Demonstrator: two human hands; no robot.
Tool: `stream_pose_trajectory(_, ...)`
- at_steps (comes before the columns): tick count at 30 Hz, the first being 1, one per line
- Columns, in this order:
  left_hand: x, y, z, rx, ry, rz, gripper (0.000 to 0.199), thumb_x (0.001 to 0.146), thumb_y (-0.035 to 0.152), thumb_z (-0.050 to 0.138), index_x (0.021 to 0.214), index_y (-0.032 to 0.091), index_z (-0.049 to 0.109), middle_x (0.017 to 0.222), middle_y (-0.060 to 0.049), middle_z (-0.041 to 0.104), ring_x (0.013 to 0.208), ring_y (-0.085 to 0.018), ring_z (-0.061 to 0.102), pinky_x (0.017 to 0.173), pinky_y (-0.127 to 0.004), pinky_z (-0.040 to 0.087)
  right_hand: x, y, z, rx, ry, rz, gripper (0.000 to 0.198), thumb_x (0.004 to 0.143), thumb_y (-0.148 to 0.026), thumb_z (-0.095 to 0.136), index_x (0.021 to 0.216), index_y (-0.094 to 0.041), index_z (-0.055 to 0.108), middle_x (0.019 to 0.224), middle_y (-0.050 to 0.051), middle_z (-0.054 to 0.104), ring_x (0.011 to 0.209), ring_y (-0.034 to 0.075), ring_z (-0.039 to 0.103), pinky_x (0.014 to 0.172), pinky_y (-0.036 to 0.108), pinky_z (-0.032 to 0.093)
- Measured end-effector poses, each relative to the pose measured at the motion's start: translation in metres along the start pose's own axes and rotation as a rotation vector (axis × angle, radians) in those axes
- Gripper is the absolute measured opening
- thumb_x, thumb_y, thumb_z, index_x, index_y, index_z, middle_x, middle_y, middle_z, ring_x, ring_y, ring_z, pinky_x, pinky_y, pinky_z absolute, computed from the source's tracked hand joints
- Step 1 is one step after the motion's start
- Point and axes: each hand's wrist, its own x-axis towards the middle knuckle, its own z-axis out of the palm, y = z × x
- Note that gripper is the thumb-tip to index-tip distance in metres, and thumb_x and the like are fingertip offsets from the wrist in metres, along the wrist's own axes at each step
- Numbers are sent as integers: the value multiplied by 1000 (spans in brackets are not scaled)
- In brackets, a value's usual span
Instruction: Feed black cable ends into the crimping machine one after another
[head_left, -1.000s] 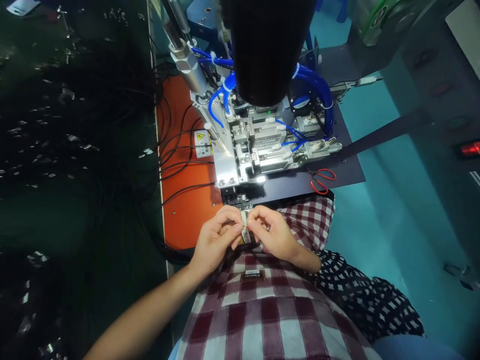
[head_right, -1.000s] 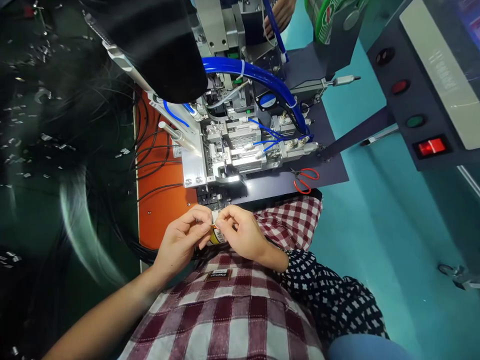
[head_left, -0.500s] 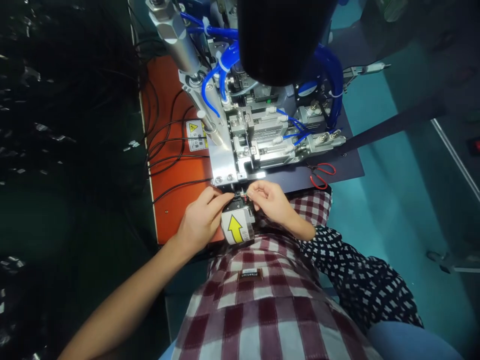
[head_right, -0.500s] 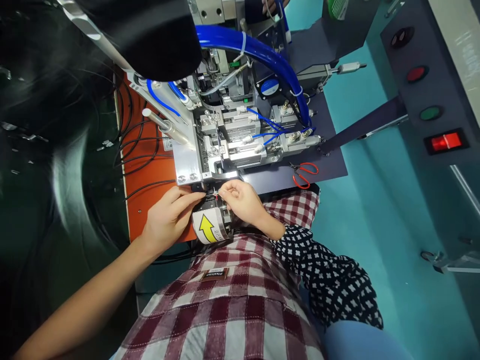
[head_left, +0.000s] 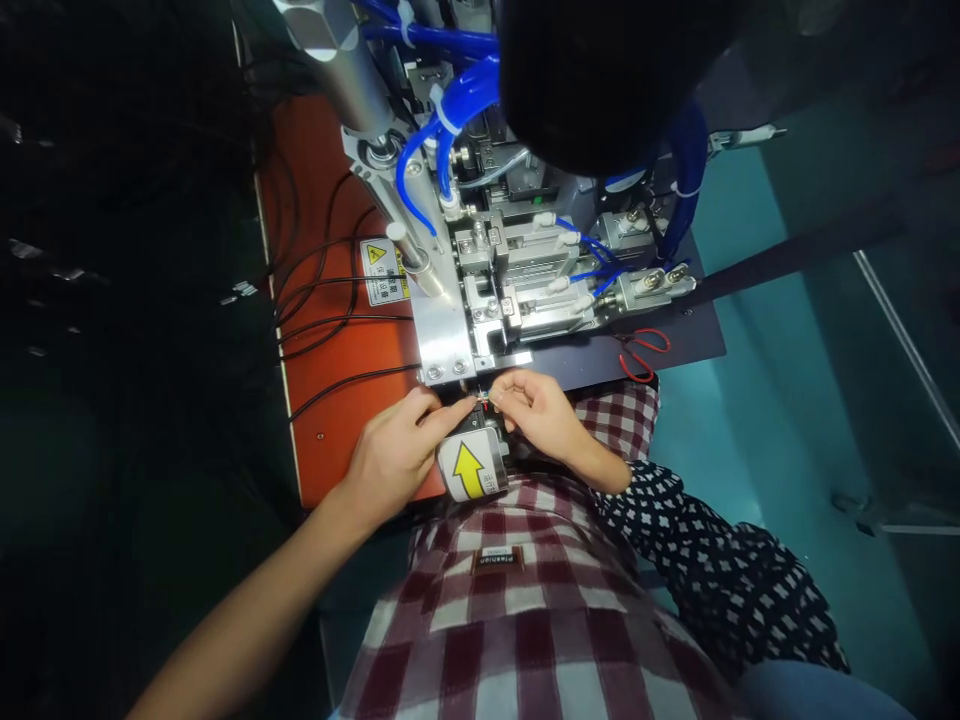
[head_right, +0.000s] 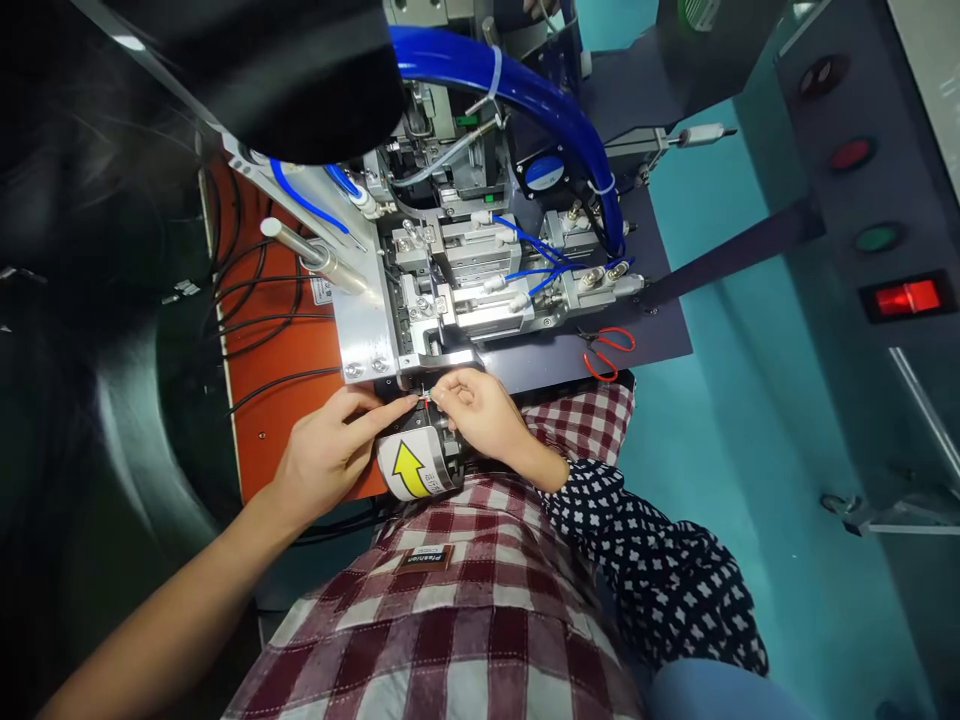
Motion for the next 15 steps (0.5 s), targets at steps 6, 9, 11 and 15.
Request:
stream_pose_trajectory(6, 1, 1, -1, 13, -9, 0, 33, 94, 14, 43, 118, 17, 66, 80, -4, 57, 68, -13, 56, 57, -23, 49, 0, 0, 1, -11, 8, 9, 16, 82, -31, 63, 78, -17, 57, 63, -4, 53, 48, 9, 50, 48, 23, 42)
stream_pose_trajectory(9, 3, 1, -1, 34, -13, 2, 33, 94, 13, 43, 117, 17, 67, 78, -4, 57, 68, -14, 56, 57, -23, 48, 0, 0, 1, -8, 3, 5, 15, 82, -31, 62, 78, -17, 57, 63, -4, 53, 49, 8, 49, 48, 23, 42)
stream_pose_trajectory(11, 3, 2, -2, 45, -18, 2, 33, 94, 13, 43, 117, 17, 67, 78, -4, 57, 68, -14, 56, 57, -23, 47, -1, 0, 1, -4, 6, -4, 15, 83, -30, 62, 78, -17, 57, 63, -4, 53, 49, 8, 49, 48, 23, 43)
stream_pose_trajectory(15, 3, 1, -2, 50, -32, -10, 34, 94, 13, 43, 119, 20, 65, 78, -3, 57, 68, -13, 56, 58, -23, 47, -2, 1, 1, 0, 11, -21, 15, 83, -31, 62, 78, -18, 57, 63, -3, 53, 50, 9, 50, 49, 23, 45)
